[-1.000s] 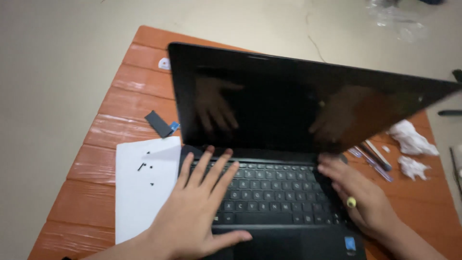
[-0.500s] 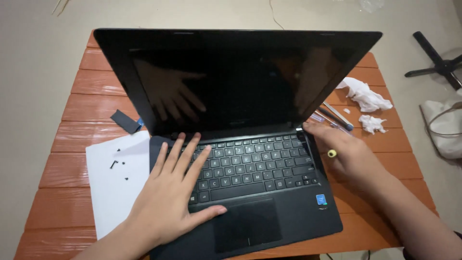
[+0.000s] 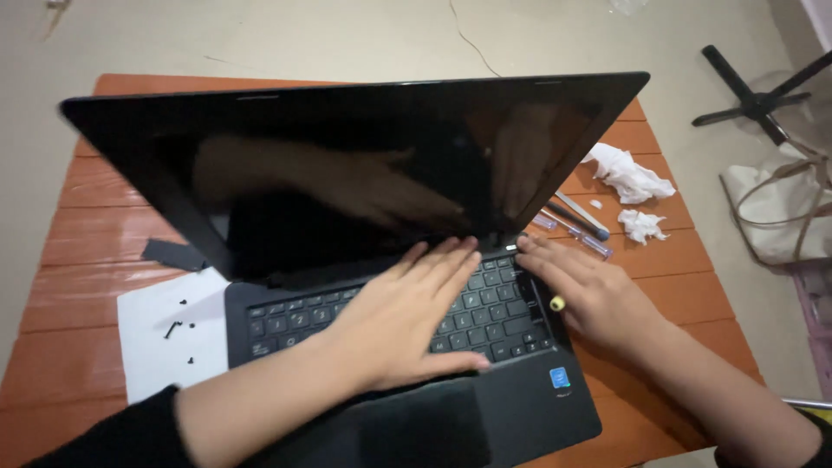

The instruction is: Securing internal components and reassembling the laptop casing using a screwdriver.

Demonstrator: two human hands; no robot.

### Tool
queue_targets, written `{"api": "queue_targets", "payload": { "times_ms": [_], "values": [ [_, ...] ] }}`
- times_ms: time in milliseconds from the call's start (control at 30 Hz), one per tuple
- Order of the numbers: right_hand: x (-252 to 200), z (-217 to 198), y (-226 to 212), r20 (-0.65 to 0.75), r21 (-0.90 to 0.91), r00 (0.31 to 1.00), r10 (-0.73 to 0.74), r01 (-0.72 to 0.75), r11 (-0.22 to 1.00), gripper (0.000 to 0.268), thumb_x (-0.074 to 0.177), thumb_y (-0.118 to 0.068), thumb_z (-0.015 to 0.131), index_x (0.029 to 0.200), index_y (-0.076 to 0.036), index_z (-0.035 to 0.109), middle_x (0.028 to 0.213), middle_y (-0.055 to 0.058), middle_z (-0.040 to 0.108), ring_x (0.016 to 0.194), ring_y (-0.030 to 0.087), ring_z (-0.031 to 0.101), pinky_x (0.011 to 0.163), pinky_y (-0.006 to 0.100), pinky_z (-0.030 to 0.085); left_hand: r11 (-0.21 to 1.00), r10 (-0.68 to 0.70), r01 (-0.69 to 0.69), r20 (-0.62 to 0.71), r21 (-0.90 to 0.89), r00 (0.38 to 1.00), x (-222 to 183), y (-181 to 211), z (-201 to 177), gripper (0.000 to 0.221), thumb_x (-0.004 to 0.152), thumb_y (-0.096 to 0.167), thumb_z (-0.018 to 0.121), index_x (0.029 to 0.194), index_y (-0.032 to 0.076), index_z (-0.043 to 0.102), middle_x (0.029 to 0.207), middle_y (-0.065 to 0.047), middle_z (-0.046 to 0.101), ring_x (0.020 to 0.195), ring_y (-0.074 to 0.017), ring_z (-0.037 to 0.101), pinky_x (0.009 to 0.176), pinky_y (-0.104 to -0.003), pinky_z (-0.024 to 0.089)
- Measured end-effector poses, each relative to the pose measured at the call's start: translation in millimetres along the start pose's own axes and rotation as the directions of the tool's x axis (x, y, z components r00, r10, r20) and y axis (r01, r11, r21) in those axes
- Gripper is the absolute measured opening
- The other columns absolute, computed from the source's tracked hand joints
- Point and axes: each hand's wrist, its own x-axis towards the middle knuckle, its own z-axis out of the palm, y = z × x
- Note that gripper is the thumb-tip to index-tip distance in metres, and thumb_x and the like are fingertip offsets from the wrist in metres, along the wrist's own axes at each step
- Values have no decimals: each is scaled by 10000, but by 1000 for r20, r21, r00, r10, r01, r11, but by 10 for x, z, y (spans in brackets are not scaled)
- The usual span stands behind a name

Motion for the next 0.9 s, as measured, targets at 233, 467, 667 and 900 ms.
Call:
{"api": "queue_targets", "payload": {
  "times_ms": [233, 467, 667, 900],
  "values": [
    [-8, -4, 77, -4, 89, 1000, 15, -15, 996, 633, 752, 126, 489, 1363, -17, 568, 1498, 188, 566, 1375, 335, 575, 1144, 442, 461, 995, 33, -28, 55, -92, 998, 109, -64, 68, 1105, 892, 814, 444, 1546, -70, 330, 1637, -234, 338, 1525, -348, 301, 1249, -476, 185],
    [55, -121, 41, 24, 193, 996, 84, -87, 977, 809, 574, 170, 434, 1336, -45, 602, 1466, 164, 604, 1367, 331, 577, 1149, 465, 443, 995, 50, -47, 32, -86, 998, 103, -63, 77, 1096, 902, 812, 415, 1545, -72, 338, 1632, -243, 350, 1520, -351, 322, 1253, -477, 191],
    [218, -539, -300, -77, 373, 960, 270, -223, 900, 240, 1012, -203, 587, 1147, -69, 733, 918, 64, 647, 782, 189, 610, 771, 312, 485, 997, 38, -40, 29, 69, 999, 120, 26, 90, 1014, 927, 789, 425, 1546, -13, 377, 1621, -226, 377, 1500, -355, 354, 1244, -476, 222],
    [37, -521, -79, 483, 324, 844, 234, -421, 847, 1183, 653, -551, 895, 1631, -241, 305, 923, -1, 568, 830, 162, 566, 740, 292, 461, 979, 158, -144, 88, -145, 984, -22, 673, 42, 952, 939, 742, 399, 1549, 12, 393, 1652, -201, 341, 1534, -377, 295, 1238, -537, 179]
  ]
}}
